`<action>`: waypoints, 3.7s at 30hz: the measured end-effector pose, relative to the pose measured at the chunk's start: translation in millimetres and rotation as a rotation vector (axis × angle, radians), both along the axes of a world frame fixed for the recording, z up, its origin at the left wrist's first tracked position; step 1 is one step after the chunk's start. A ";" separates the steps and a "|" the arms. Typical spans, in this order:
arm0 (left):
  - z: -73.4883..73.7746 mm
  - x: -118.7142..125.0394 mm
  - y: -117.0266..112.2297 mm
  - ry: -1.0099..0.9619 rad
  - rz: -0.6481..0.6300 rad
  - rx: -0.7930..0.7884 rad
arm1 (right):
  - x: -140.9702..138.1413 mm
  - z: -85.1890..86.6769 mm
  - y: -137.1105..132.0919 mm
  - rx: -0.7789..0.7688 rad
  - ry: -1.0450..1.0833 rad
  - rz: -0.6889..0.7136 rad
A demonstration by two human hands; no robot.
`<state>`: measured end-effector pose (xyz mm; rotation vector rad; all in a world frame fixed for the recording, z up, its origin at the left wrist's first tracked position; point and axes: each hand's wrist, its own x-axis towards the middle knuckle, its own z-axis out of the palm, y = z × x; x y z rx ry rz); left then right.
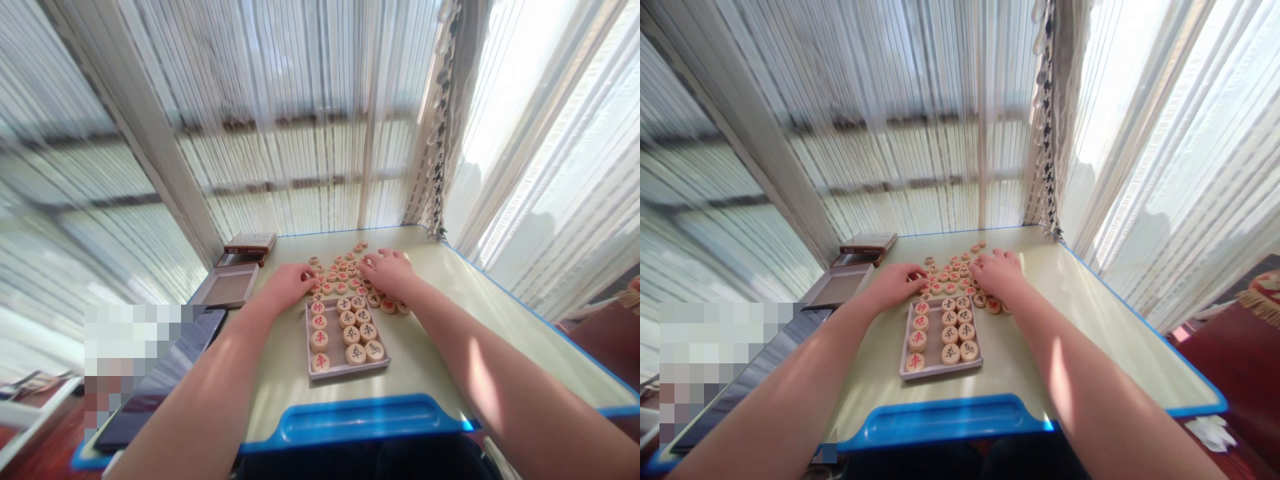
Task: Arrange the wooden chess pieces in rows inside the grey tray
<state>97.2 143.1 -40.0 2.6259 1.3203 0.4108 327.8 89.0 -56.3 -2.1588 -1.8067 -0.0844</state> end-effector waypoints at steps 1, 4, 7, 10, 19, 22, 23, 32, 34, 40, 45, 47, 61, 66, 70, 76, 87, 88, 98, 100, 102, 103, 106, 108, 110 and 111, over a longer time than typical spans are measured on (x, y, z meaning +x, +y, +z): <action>-0.7 0.8 0.7 -0.023 0.015 0.000 | 0.8 -1.7 0.4 -0.022 0.015 -0.004; -2.3 2.3 2.7 -0.096 0.070 0.056 | -2.3 -4.2 2.0 -0.072 0.018 0.088; -3.2 2.9 3.2 -0.156 0.078 0.146 | -10.2 -1.2 3.8 -0.076 0.062 0.064; -4.1 2.6 4.1 -0.169 0.113 0.078 | -10.3 4.4 5.3 -0.043 0.137 0.021; -9.7 2.1 10.8 -0.152 0.223 0.136 | 32.3 0.1 12.2 -0.046 0.028 -0.073; -10.2 2.6 10.5 -0.156 0.237 0.143 | 27.4 1.1 9.8 -0.093 0.063 -0.037; -10.2 2.8 10.3 -0.181 0.237 0.134 | 24.3 2.4 8.6 -0.103 0.072 -0.028; -15.3 2.2 14.2 -0.170 0.245 0.155 | 17.2 5.6 5.2 -0.054 0.087 0.122; -15.3 2.1 14.1 -0.141 0.278 0.100 | 19.8 4.2 6.1 0.034 0.092 0.114; -11.6 4.0 11.2 -0.146 0.241 0.065 | 24.3 1.1 7.6 0.103 0.116 0.102; -13.0 5.3 11.7 -0.188 0.229 0.020 | 20.0 -1.0 7.3 0.048 0.074 0.148; -13.7 6.2 11.1 -0.199 0.222 -0.004 | 20.5 -1.8 7.0 0.047 0.095 0.137; -11.4 17.8 -1.0 -0.206 0.223 0.100 | 16.7 0.0 8.2 0.039 0.304 0.013; -9.7 23.0 -8.5 -0.284 0.152 0.170 | 8.3 3.8 4.1 0.214 0.448 0.039; -9.0 23.4 -10.3 -0.346 0.098 0.178 | -0.4 6.7 1.7 0.208 0.778 0.172; -8.7 24.7 -12.5 -0.431 0.004 0.163 | -11.2 5.8 0.1 0.041 1.100 0.221; -1.8 28.3 -25.5 -0.540 -0.246 0.242 | -25.9 10.9 -9.6 -0.154 1.435 0.487; -1.3 28.1 -25.8 -0.539 -0.250 0.245 | -25.9 11.6 -9.9 -0.156 1.426 0.479; -3.7 28.7 -25.4 -0.548 -0.146 0.294 | 5.4 5.2 4.4 0.185 0.304 0.035; -4.8 28.3 -23.8 -0.551 -0.137 0.302 | 13.3 1.1 7.8 0.142 0.258 0.004; -5.4 27.7 -22.5 -0.539 -0.132 0.299 | 17.6 -1.2 9.7 0.094 0.292 -0.004; -5.5 27.3 -22.0 -0.529 -0.130 0.292 | 18.6 -1.6 10.2 0.080 0.306 -0.009; -5.8 26.2 -20.8 -0.494 -0.135 0.267 | 20.2 -0.2 10.2 0.079 0.311 -0.037; -6.1 25.4 -20.3 -0.479 -0.130 0.257 | 22.1 1.9 9.4 0.111 0.312 -0.075; -6.6 24.6 -20.0 -0.464 -0.122 0.257 | 25.1 4.1 8.3 0.124 0.320 -0.122; -6.9 24.3 -20.0 -0.455 -0.121 0.262 | 26.7 5.1 7.7 0.111 0.319 -0.141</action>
